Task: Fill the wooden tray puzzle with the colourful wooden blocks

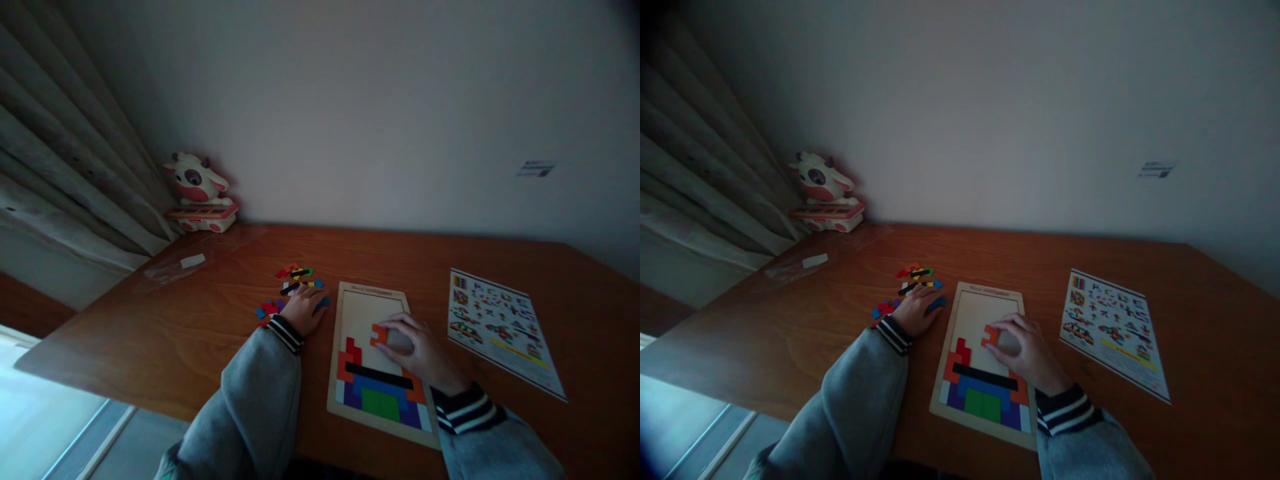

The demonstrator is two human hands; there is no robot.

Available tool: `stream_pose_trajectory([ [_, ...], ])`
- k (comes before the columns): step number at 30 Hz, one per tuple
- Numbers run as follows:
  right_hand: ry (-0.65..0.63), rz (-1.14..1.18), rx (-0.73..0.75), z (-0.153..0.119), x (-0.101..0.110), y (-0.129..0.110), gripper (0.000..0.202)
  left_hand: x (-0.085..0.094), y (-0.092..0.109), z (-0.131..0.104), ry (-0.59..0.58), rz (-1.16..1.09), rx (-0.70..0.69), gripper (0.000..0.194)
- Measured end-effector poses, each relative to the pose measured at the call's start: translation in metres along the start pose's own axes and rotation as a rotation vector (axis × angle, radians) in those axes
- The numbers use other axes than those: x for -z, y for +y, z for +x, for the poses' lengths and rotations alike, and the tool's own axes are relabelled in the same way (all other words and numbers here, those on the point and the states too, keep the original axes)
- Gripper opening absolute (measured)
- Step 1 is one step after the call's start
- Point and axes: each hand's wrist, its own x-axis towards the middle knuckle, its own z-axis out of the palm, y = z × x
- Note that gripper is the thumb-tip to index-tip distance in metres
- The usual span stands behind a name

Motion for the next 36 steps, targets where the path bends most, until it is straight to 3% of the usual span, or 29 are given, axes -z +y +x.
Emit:
stream_pose_trajectory([
  [3,-0.016,0.002,0.0,0.0,-0.002,0.002,0.028,0.008,-0.01,-0.002,-0.075,0.02,-0.061,0.036],
  [6,-0.024,-0.011,-0.007,0.0,-0.005,0.006,0.029,0.014,-0.017,-0.009,-0.157,0.028,-0.127,0.046],
  [10,-0.009,-0.028,-0.02,0.0,-0.007,0.006,0.028,0.015,-0.011,-0.014,-0.207,0.064,-0.099,0.056],
  [17,-0.034,-0.033,-0.015,0.002,-0.002,0.0,0.035,0.004,0.003,-0.016,-0.129,0.147,-0.089,0.053],
  [30,0.021,-0.088,0.029,0.004,0.003,-0.016,0.031,0.002,-0.016,-0.016,-0.07,0.088,-0.103,0.034],
  [36,0.061,-0.085,0.029,0.005,0.001,-0.014,0.032,0.005,-0.025,-0.01,-0.021,0.043,-0.178,0.036],
])
